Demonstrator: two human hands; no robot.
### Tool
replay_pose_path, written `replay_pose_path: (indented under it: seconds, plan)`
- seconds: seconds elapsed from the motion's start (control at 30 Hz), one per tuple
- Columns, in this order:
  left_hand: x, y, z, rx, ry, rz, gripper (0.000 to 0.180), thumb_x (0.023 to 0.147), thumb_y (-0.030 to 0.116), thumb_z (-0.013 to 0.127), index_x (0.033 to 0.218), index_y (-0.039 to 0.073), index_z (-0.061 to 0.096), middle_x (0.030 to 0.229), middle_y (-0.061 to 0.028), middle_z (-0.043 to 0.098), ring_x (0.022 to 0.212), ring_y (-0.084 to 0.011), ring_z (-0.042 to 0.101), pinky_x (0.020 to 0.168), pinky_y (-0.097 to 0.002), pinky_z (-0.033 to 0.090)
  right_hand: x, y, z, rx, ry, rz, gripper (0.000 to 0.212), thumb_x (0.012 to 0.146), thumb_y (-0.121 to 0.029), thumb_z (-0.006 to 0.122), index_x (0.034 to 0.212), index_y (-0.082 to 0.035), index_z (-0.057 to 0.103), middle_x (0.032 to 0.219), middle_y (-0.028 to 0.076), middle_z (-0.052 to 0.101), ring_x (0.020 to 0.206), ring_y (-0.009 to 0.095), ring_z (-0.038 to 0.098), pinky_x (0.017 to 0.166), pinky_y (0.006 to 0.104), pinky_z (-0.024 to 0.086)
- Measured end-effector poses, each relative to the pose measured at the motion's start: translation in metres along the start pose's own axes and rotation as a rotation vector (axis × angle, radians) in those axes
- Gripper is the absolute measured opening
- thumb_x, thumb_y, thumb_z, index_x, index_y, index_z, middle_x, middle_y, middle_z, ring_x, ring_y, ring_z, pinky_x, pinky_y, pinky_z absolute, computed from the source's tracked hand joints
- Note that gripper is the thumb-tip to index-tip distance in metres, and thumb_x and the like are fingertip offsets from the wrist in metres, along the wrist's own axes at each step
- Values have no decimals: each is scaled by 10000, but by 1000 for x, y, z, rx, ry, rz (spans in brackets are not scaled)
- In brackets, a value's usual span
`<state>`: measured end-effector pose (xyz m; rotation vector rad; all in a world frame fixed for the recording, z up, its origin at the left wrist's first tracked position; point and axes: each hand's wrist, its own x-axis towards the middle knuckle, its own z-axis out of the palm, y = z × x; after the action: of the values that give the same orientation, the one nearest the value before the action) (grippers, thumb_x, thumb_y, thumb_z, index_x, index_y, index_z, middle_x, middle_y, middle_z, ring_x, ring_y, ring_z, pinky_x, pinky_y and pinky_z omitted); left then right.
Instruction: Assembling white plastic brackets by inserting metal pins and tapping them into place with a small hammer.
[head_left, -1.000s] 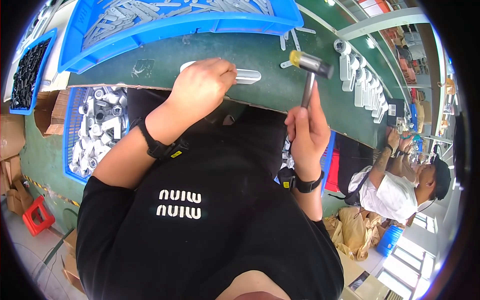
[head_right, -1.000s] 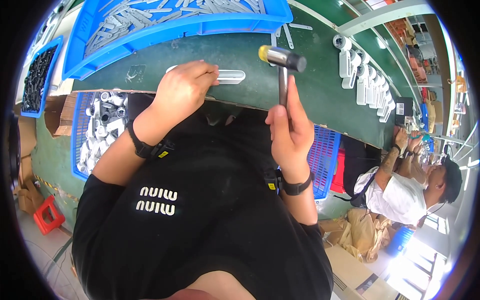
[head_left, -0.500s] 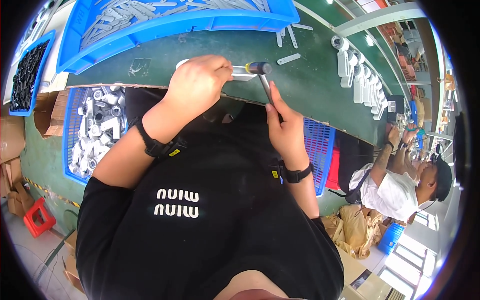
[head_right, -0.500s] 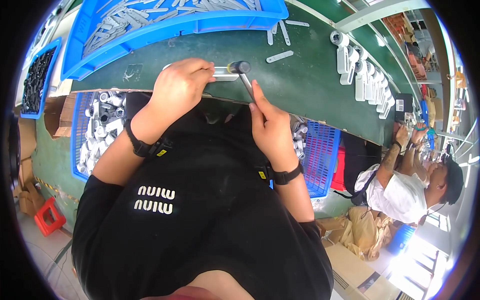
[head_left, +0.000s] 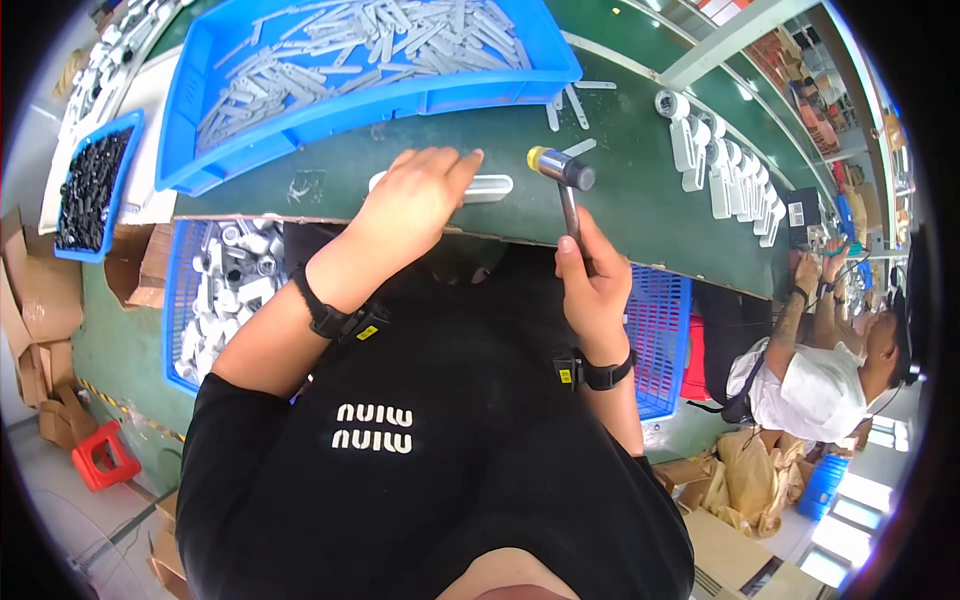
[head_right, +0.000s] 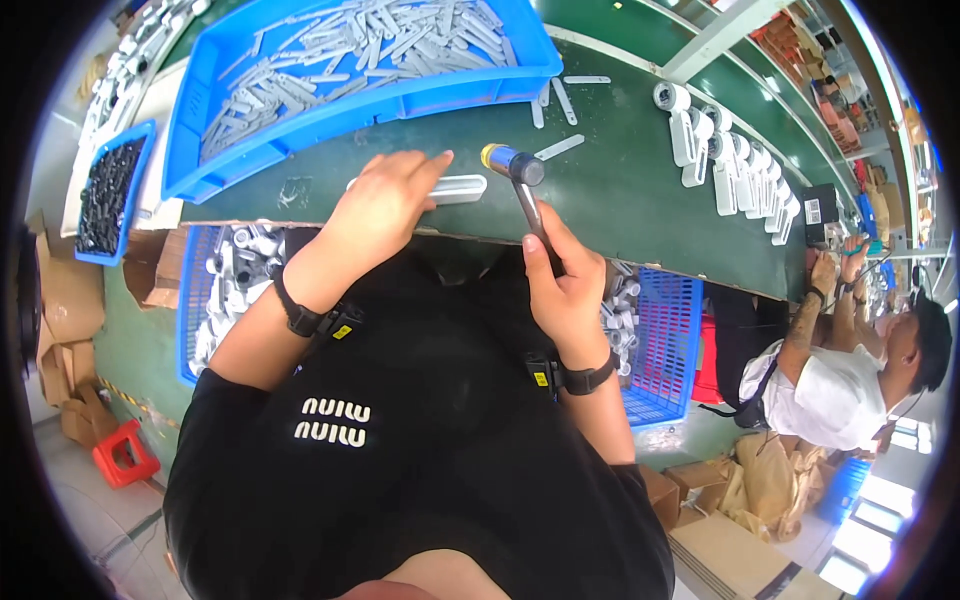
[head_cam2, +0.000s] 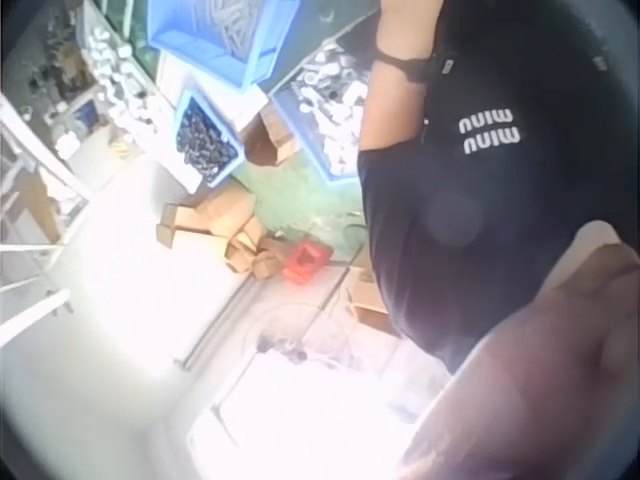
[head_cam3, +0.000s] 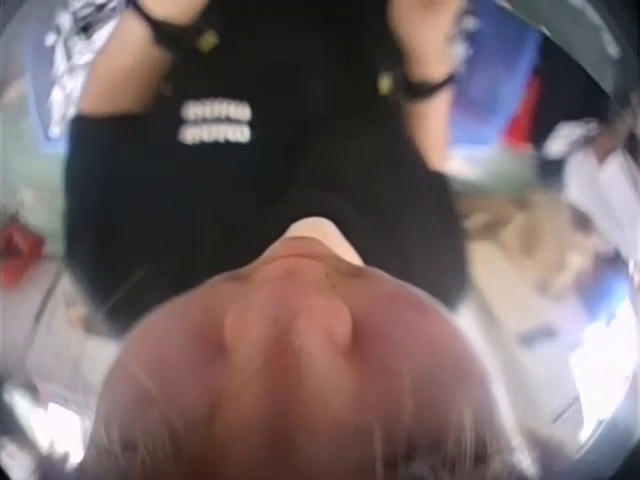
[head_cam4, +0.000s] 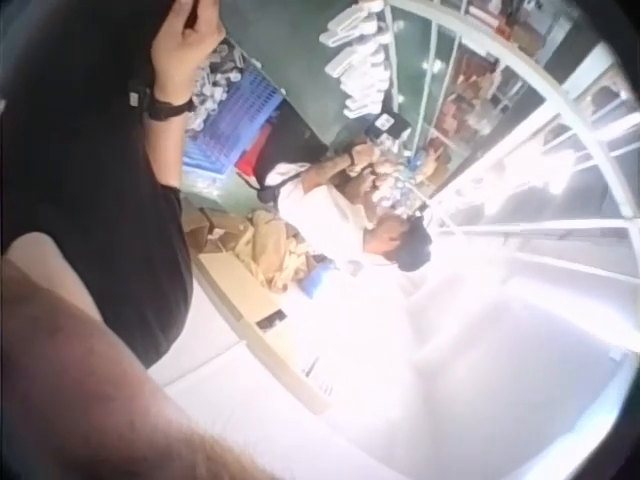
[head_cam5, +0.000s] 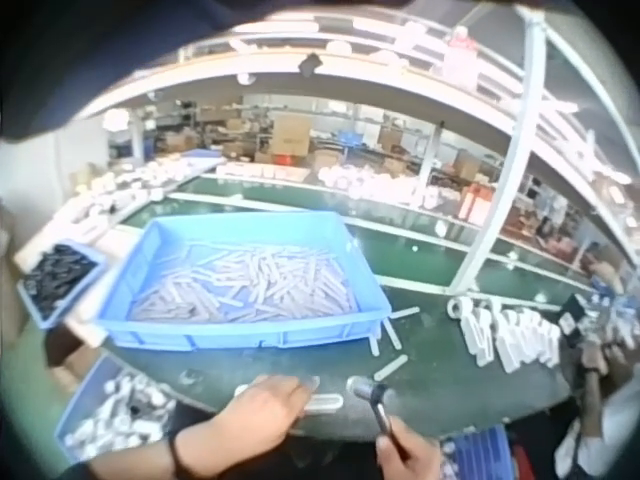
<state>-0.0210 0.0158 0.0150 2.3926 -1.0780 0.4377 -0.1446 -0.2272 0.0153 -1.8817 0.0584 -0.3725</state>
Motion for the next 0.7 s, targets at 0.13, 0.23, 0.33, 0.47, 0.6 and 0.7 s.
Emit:
replay_pose_path:
  seconds: [0.13,0.23,0.33,0.47,0.6,0.7]
  plan:
    - [2,4,-16,42,-204,234,231,896,68,682,1109,74,771,1143,-104,676,1124,-305,675,997,-451,521,-4,17,4,-82,-37,-57,437,1066,-32,672,1502,-14,654,853,-34,636,722,48,564,653,223,466]
    - [1,-1,-24,7,-173,391,215,862,41,666,1023,98,797,1236,-104,677,1269,-315,633,1137,-476,483,-8,17,4,-25,-66,-56,424,1063,-36,676,1485,-9,664,847,-27,642,702,54,564,649,229,469]
    - [-5,-8,-28,-83,-99,174,227,810,8,702,1005,77,797,1328,-124,673,1284,-351,632,1110,-473,512,-12,11,3,-10,-117,-30,412,1064,-28,664,1475,-6,671,854,-24,650,706,60,572,659,238,480]
    - [-16,-20,-6,-269,57,-6,189,909,-18,725,1094,6,755,1215,-169,723,1151,-408,697,977,-469,576,-7,6,10,-33,-140,15,490,1033,-10,678,1521,-53,651,812,9,696,700,75,622,706,247,527]
    - [-26,-23,9,-247,132,-39,174,943,-12,734,1118,-14,738,1146,-166,739,1074,-397,715,928,-467,587,-1,-20,7,-24,-89,-38,632,1055,29,590,1669,-45,459,849,39,707,757,103,644,783,266,542]
    - [-29,-26,16,-243,190,8,210,907,-34,758,1115,-17,740,1144,-151,732,1029,-381,714,886,-451,595,-2,-27,5,-57,22,-221,594,1056,65,544,1644,17,472,886,63,691,776,136,645,782,279,545]
